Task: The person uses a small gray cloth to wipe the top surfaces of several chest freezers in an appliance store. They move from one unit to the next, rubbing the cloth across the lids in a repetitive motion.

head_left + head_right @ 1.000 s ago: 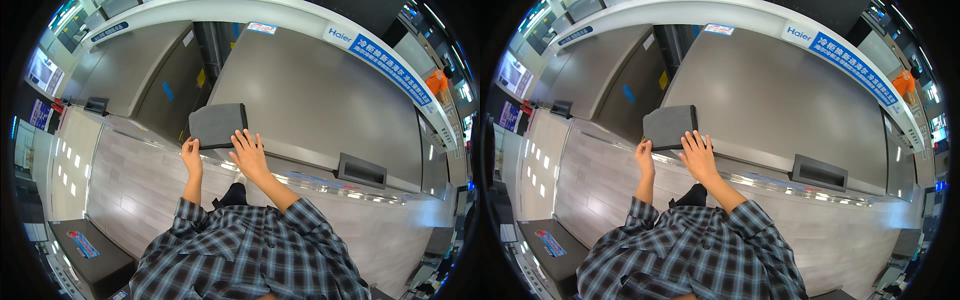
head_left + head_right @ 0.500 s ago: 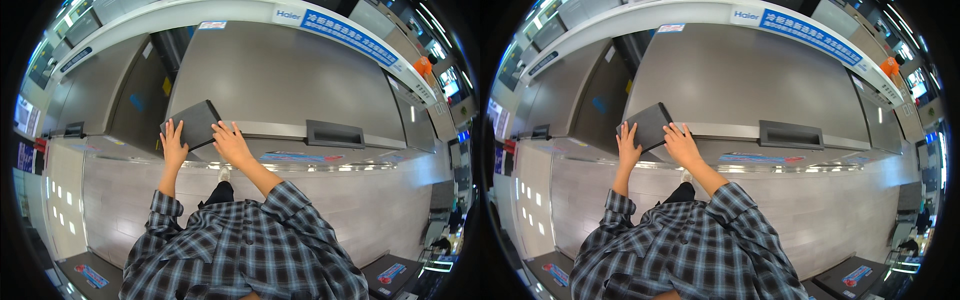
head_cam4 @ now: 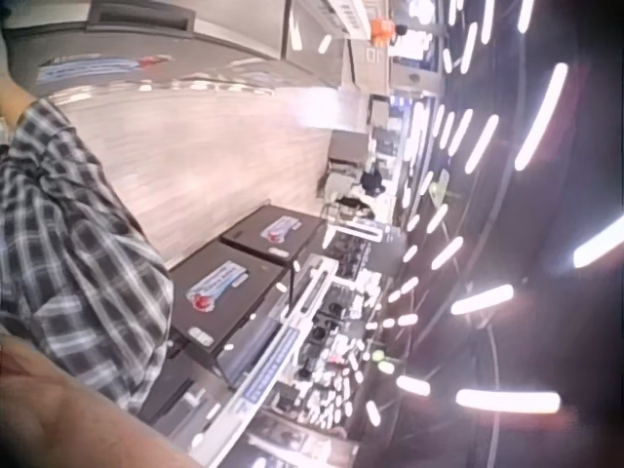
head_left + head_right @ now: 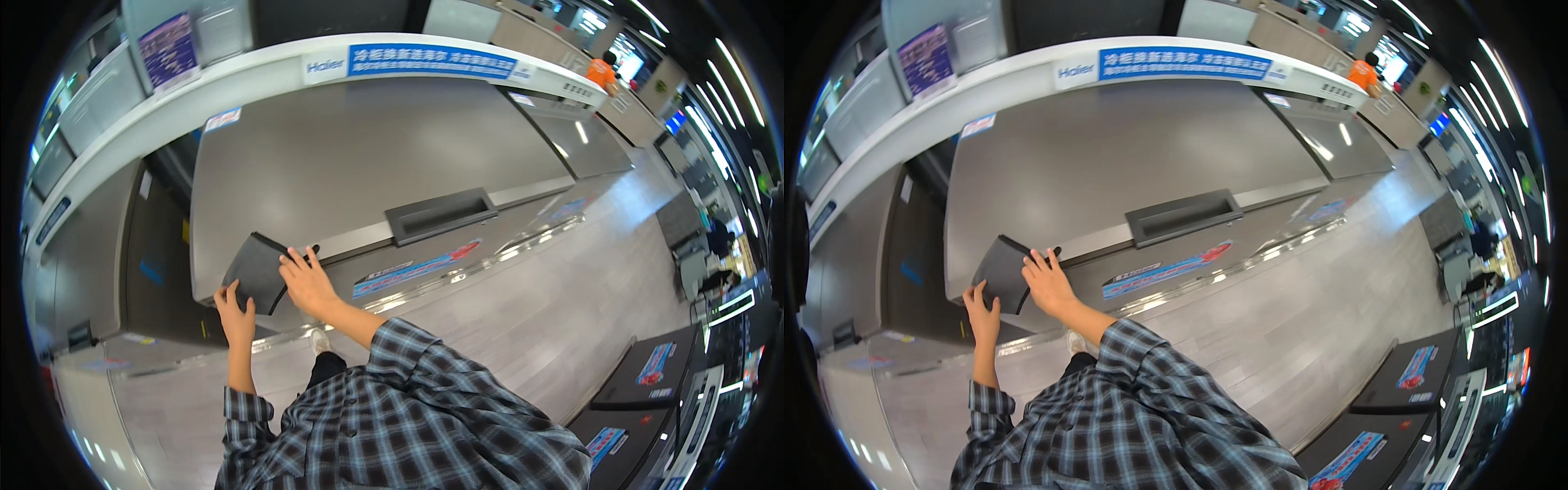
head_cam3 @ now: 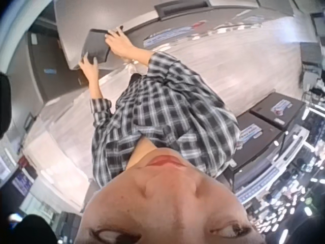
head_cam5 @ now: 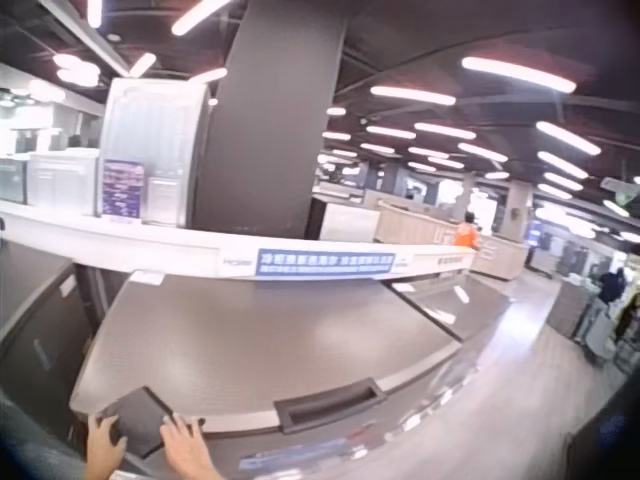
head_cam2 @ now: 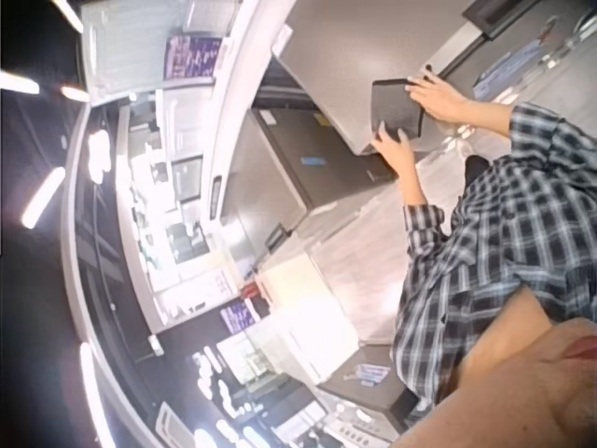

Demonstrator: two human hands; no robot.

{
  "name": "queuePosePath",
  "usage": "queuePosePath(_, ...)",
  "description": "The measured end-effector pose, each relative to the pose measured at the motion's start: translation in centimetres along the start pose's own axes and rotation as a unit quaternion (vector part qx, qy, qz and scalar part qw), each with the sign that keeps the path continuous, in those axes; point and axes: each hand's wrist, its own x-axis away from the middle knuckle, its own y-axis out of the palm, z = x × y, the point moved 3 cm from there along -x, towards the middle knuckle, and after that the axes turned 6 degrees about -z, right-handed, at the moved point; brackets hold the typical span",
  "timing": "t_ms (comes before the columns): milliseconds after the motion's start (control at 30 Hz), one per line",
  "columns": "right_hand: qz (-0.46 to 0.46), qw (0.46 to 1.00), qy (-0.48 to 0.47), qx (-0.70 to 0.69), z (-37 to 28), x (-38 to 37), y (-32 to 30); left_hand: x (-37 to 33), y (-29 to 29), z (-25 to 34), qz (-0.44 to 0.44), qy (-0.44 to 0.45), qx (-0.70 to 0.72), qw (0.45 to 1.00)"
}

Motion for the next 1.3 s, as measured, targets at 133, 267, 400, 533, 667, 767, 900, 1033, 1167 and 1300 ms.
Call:
queuePosePath(133, 0.018, 0.999, 0.039, 0.029, 2.6, 1.0, -1.0, -0.2, 1.9, 3.6, -0.078, -0.061, 0.036, 0.994)
queuePosePath(267, 0.023, 0.996, 0.077, 0.033, 3.7, 2.1, -1.5, -0.9, 2.7, 4.1, -0.077, -0.054, -0.025, 0.995)
queuePosePath(400, 0.019, 0.991, 0.123, 0.05, 5.0, 3.6, -2.0, -1.8, 3.3, 6.1, -0.082, -0.02, 0.066, 0.994)
queuePosePath(533, 0.021, 0.985, 0.166, 0.044, 6.1, 4.9, -2.6, -1.9, 6.3, 7.3, -0.101, 0.104, 0.068, 0.987)
queuePosePath(667, 0.06, 0.975, 0.209, 0.049, 7.0, 6.2, -2.7, -0.7, 8.5, 10.3, -0.112, 0.135, 0.02, 0.984)
queuePosePath(767, 0.067, 0.965, 0.251, 0.038, 7.6, 6.8, -2.7, -0.7, 9.5, 11.9, -0.103, 0.173, -0.034, 0.979)
queuePosePath(900, 0.037, 0.941, 0.317, -0.111, 8.5, 6.9, -3.4, -0.8, 10.4, 14.1, -0.116, 0.163, -0.081, 0.976)
queuePosePath(1033, 0.089, 0.935, 0.294, -0.179, 8.8, 6.8, -4.0, -0.9, 11.1, 14.9, -0.122, 0.154, -0.037, 0.98)
queuePosePath(1167, 0.034, 0.955, 0.248, -0.162, 10.0, 6.9, -4.9, -0.3, 12.5, 15.9, -0.111, 0.157, 0.004, 0.981)
queuePosePath(1300, 0.036, 0.96, 0.229, -0.159, 11.0, 6.7, -4.4, -0.3, 12.6, 16.5, -0.102, 0.152, 0.038, 0.982)
